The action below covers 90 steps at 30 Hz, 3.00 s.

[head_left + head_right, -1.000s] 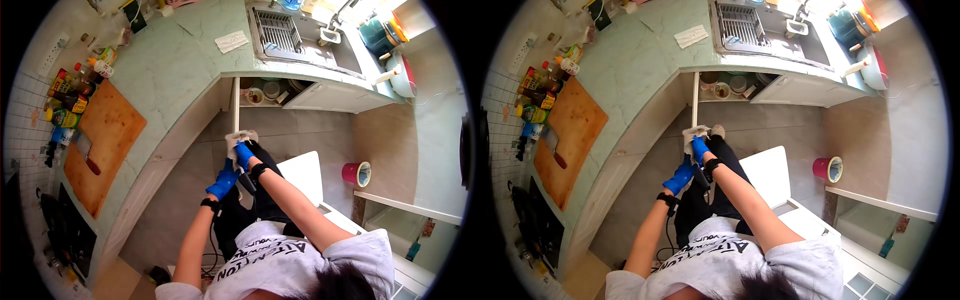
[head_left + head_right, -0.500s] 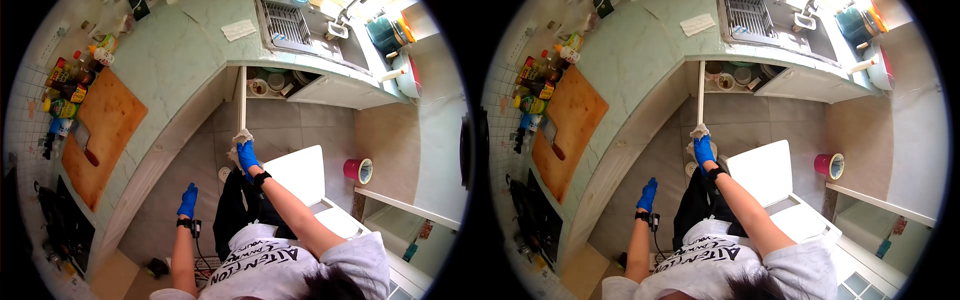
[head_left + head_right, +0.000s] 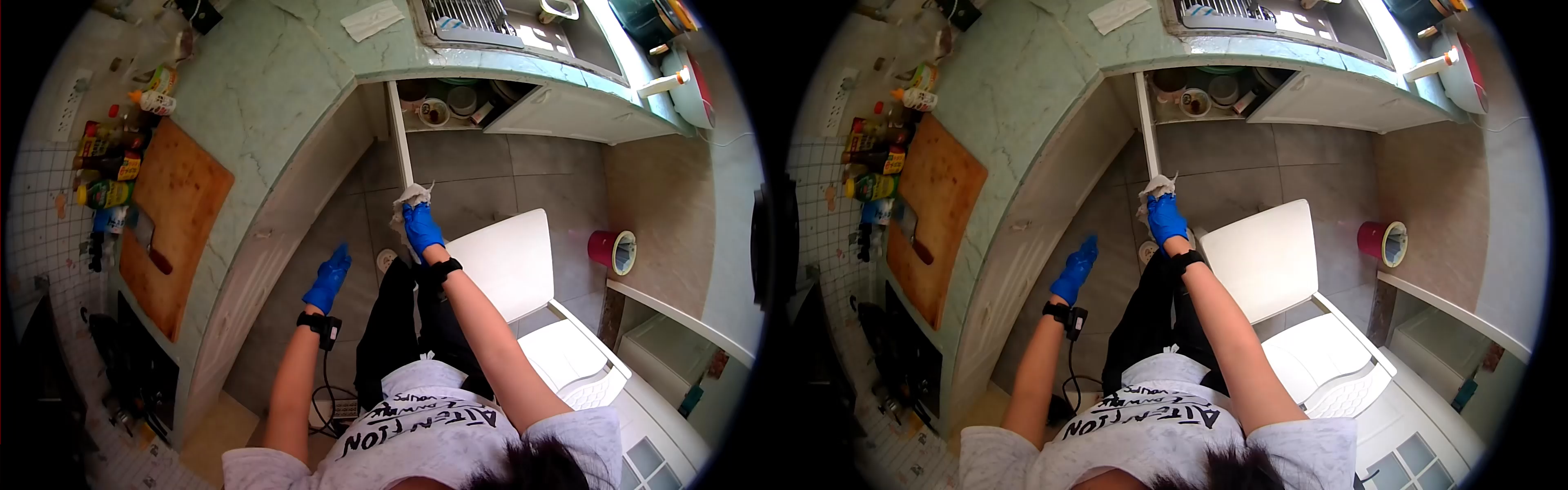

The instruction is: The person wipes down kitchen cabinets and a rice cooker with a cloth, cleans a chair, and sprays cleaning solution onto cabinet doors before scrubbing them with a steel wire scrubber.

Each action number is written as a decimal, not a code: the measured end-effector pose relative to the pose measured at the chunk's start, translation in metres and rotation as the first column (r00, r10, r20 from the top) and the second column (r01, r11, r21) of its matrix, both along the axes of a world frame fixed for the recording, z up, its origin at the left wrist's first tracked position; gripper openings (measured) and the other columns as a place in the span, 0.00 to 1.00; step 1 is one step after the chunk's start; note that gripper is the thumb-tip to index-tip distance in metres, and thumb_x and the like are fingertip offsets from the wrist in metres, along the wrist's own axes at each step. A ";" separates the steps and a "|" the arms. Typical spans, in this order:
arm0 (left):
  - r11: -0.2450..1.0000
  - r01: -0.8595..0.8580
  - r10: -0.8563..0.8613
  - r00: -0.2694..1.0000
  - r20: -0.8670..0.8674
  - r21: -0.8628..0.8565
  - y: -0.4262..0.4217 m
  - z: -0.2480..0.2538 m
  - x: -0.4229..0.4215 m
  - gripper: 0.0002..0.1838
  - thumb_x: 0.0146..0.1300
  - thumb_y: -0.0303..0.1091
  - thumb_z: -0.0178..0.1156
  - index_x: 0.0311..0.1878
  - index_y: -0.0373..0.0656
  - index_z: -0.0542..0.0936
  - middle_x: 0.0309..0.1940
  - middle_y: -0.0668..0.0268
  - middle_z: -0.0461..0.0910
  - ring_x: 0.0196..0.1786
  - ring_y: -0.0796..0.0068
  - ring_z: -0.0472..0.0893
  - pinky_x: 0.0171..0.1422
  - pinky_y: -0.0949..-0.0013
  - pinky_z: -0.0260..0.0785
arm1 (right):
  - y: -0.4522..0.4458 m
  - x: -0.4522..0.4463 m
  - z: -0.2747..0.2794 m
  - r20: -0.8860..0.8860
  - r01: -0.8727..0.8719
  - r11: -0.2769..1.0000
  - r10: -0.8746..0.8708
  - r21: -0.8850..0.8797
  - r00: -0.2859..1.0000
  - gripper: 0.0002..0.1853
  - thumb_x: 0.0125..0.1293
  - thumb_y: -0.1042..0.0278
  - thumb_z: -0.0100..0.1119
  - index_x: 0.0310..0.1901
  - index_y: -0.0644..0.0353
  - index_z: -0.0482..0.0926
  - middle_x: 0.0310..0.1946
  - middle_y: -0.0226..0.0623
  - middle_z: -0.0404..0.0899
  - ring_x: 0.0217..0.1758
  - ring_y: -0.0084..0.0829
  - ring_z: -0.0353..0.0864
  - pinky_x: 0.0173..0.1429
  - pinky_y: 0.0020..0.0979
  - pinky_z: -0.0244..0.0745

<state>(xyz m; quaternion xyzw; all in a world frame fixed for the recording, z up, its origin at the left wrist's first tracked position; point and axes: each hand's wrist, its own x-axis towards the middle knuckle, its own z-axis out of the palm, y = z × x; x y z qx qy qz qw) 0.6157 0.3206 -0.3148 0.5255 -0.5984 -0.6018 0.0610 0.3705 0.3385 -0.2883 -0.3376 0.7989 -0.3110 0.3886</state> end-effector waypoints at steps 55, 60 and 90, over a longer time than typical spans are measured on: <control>0.969 0.086 -0.057 0.990 0.129 -0.234 -0.050 0.043 -0.091 0.17 0.60 0.36 0.42 0.51 0.41 0.69 0.47 0.58 0.71 0.51 0.67 0.70 0.54 0.72 0.59 | 0.024 -0.280 0.025 -0.765 -0.383 0.917 0.326 0.113 0.556 0.34 0.45 0.81 0.47 0.58 0.52 0.55 0.38 0.44 0.70 0.36 0.44 0.71 0.39 0.38 0.68; 0.996 0.058 -0.050 0.993 0.110 -0.068 -0.061 0.032 -0.098 0.18 0.60 0.37 0.43 0.51 0.41 0.69 0.48 0.58 0.71 0.52 0.67 0.69 0.55 0.71 0.58 | 0.038 -0.339 0.024 -0.811 -0.303 0.952 0.141 -0.046 0.568 0.34 0.46 0.87 0.37 0.58 0.45 0.58 0.50 0.44 0.65 0.51 0.43 0.66 0.53 0.36 0.62; 0.908 0.419 -0.405 0.870 -0.281 -0.012 -0.222 0.096 -0.205 0.18 0.60 0.29 0.38 0.53 0.35 0.66 0.50 0.60 0.68 0.52 0.71 0.68 0.59 0.73 0.54 | -0.124 -0.273 0.017 0.894 0.983 0.078 -0.408 -0.166 0.184 0.11 0.58 0.64 0.39 0.43 0.43 0.63 0.28 0.33 0.72 0.26 0.32 0.73 0.27 0.34 0.72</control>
